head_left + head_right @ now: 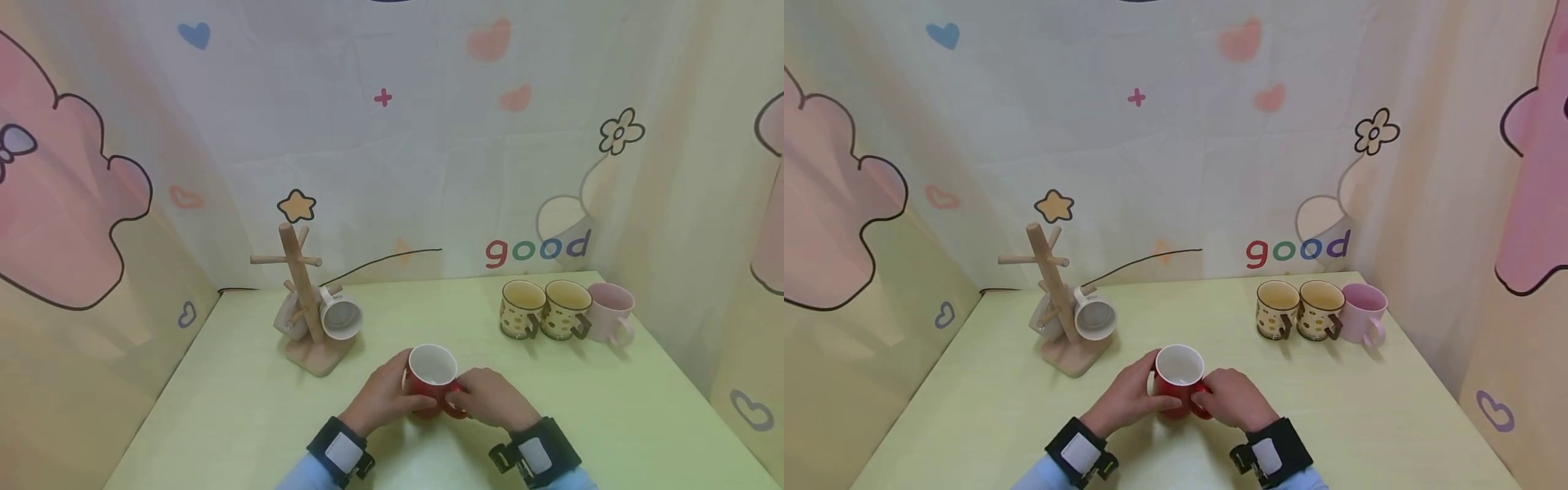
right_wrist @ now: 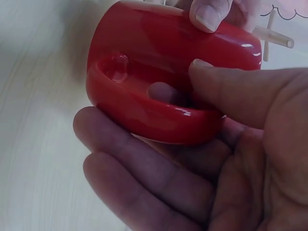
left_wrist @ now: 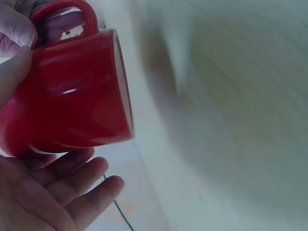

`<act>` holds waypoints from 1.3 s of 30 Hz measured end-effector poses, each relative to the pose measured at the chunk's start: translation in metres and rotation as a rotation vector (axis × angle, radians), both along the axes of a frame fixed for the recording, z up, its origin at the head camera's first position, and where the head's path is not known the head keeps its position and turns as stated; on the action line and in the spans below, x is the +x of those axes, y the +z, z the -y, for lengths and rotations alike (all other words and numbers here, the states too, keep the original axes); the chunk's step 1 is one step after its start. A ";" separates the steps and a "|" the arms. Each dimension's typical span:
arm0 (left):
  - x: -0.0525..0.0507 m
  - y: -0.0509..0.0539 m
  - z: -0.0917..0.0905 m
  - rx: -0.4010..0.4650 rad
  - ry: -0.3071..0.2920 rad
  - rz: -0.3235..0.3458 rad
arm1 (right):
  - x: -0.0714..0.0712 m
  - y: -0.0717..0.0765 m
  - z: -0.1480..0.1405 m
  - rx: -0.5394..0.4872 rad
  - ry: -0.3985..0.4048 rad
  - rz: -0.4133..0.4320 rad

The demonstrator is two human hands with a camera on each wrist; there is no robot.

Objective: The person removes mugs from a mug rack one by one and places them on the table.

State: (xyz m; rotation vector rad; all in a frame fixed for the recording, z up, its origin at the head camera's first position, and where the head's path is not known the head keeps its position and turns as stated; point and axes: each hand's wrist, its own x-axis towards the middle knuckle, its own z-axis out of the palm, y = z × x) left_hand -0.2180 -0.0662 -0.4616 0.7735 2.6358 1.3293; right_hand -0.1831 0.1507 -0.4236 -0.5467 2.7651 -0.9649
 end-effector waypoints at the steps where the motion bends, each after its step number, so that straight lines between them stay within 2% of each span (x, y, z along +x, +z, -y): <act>1: -0.001 0.000 0.000 -0.011 -0.002 0.002 | 0.000 0.000 0.000 0.002 0.000 -0.003; 5: -0.002 0.002 0.000 -0.077 -0.014 -0.036 | 0.000 -0.001 -0.001 0.004 -0.011 -0.005; 11: 0.002 0.014 0.004 -0.335 0.057 -0.099 | -0.001 -0.002 -0.004 0.064 -0.081 -0.051; 14: 0.005 0.017 0.009 -0.483 0.104 -0.189 | -0.001 0.000 -0.006 0.090 -0.132 -0.050; 18: 0.009 0.018 0.015 -0.630 0.177 -0.330 | -0.001 0.003 -0.009 0.105 -0.173 -0.047; 20: 0.011 0.020 0.018 -0.681 0.213 -0.383 | -0.001 0.004 -0.011 0.110 -0.184 -0.051; 23: 0.015 0.022 0.021 -0.738 0.254 -0.425 | -0.001 0.003 -0.015 0.109 -0.198 -0.048; 26: 0.018 0.025 0.024 -0.770 0.269 -0.416 | -0.001 0.003 -0.020 0.117 -0.210 -0.042; 33: 0.024 0.034 0.030 -0.818 0.263 -0.316 | -0.002 0.003 -0.032 0.166 -0.245 -0.043; 39: 0.023 0.032 0.031 -0.820 0.271 -0.291 | -0.002 0.005 -0.038 0.175 -0.280 -0.032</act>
